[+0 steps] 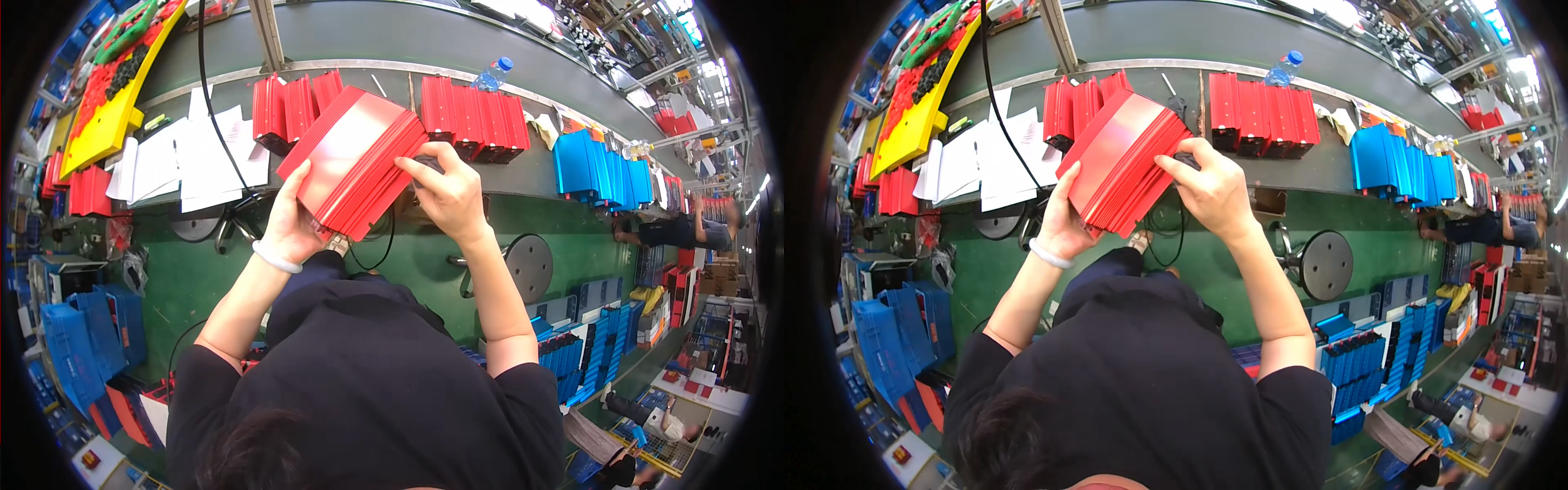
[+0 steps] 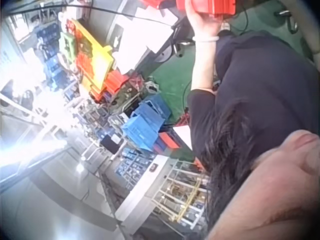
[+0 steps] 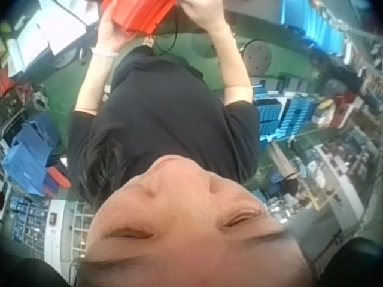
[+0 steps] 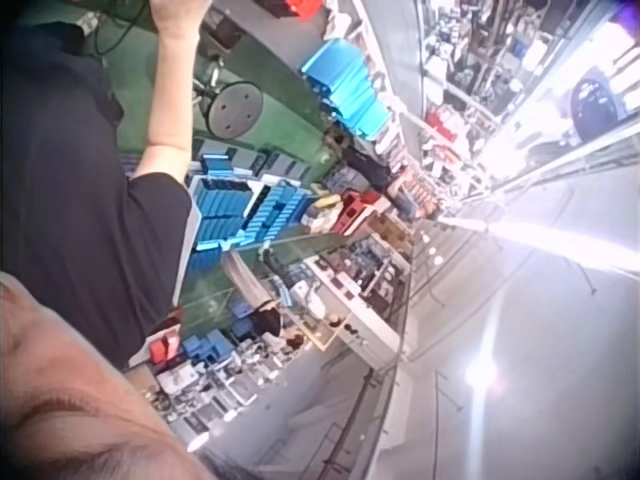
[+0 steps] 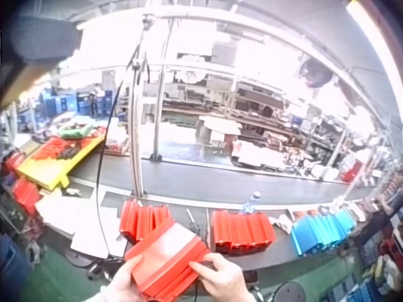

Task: Cleaning and inspecting electronic power inverters at a factory workstation.

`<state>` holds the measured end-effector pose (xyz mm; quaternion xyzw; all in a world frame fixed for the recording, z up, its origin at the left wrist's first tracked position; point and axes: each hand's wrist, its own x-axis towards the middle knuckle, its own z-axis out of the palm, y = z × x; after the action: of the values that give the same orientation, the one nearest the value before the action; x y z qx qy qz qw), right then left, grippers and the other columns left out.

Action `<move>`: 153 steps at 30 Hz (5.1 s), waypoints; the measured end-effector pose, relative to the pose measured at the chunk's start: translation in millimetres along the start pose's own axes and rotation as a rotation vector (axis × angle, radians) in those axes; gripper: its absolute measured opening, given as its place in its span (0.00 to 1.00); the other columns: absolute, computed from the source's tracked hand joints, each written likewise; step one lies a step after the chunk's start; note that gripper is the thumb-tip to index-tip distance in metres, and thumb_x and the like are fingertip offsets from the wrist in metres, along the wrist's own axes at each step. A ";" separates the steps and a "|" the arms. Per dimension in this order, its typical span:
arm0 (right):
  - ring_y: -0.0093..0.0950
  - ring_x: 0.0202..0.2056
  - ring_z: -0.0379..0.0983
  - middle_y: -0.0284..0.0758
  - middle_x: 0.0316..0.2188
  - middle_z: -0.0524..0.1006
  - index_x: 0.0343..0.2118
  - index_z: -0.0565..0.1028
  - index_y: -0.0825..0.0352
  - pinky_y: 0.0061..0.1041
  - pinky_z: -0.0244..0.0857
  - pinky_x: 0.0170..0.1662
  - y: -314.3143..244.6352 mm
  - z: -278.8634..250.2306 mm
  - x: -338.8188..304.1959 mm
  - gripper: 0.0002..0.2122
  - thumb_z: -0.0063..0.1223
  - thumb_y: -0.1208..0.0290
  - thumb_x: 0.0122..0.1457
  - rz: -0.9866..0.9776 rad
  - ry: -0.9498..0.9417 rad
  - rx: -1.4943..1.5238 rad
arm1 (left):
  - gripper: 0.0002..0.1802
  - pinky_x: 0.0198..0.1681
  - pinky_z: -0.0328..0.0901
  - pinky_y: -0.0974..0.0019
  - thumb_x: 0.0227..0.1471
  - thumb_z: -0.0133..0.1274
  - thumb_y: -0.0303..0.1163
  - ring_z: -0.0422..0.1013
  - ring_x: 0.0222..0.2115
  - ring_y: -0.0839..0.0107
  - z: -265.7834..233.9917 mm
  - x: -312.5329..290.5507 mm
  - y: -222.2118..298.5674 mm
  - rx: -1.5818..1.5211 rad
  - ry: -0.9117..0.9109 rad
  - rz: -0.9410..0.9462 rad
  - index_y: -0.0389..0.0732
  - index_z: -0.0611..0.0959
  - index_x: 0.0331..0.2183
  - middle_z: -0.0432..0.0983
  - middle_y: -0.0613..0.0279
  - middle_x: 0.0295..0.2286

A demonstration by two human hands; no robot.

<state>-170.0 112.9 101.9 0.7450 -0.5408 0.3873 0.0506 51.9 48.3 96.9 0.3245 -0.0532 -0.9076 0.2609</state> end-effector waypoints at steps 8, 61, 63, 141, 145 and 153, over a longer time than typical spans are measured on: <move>0.28 0.28 0.72 0.32 0.32 0.74 0.34 0.78 0.57 0.26 0.66 0.28 10.7 -6.9 4.8 0.13 0.53 0.77 0.44 -0.234 -0.081 -0.173 | 0.26 0.44 0.69 0.61 0.52 0.51 0.49 0.73 0.41 0.66 -4.2 4.9 2.7 -0.023 -0.026 -0.003 0.44 0.73 0.48 0.75 0.63 0.42; 0.32 0.26 0.71 0.34 0.22 0.75 0.24 0.77 0.64 0.29 0.66 0.34 -36.9 35.4 -10.3 0.08 0.66 0.72 0.40 0.065 0.156 0.244 | 0.27 0.46 0.69 0.57 0.53 0.50 0.48 0.72 0.42 0.62 -14.9 20.9 -3.5 -0.050 -0.072 0.054 0.39 0.71 0.49 0.74 0.55 0.43; 0.29 0.26 0.72 0.32 0.23 0.76 0.25 0.77 0.64 0.26 0.66 0.32 -31.2 26.8 -7.1 0.09 0.66 0.73 0.40 0.049 0.127 0.256 | 0.27 0.45 0.70 0.57 0.53 0.51 0.46 0.73 0.41 0.62 -13.3 21.0 -2.4 -0.071 -0.084 0.066 0.38 0.71 0.49 0.74 0.55 0.43; 0.17 0.33 0.69 0.27 0.28 0.74 0.32 0.73 0.70 0.17 0.64 0.40 12.9 -23.0 -46.4 0.08 0.59 0.79 0.50 0.750 0.511 0.351 | 0.28 0.52 0.60 0.65 0.48 0.58 0.32 0.67 0.47 0.69 25.9 54.6 -9.6 0.449 -0.113 0.428 0.36 0.69 0.50 0.71 0.58 0.45; 0.23 0.40 0.69 0.34 0.44 0.65 0.40 0.71 0.72 0.21 0.64 0.46 15.8 -29.0 -27.3 0.13 0.53 0.86 0.51 0.611 0.601 0.483 | 0.30 0.51 0.62 0.65 0.45 0.61 0.27 0.68 0.45 0.68 18.4 55.7 -13.4 0.497 -0.108 0.465 0.34 0.67 0.50 0.70 0.56 0.45; 0.36 0.31 0.72 0.38 0.27 0.75 0.33 0.77 0.65 0.33 0.67 0.36 -9.1 19.3 0.6 0.13 0.54 0.82 0.41 0.129 0.264 0.014 | 0.31 0.49 0.64 0.65 0.42 0.63 0.24 0.70 0.43 0.68 13.1 57.9 -21.7 0.634 -0.147 0.529 0.34 0.67 0.48 0.72 0.54 0.43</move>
<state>-152.2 106.6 92.0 0.6517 -0.5733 0.4882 0.0911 -3.5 36.5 68.9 0.2980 -0.4299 -0.7689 0.3677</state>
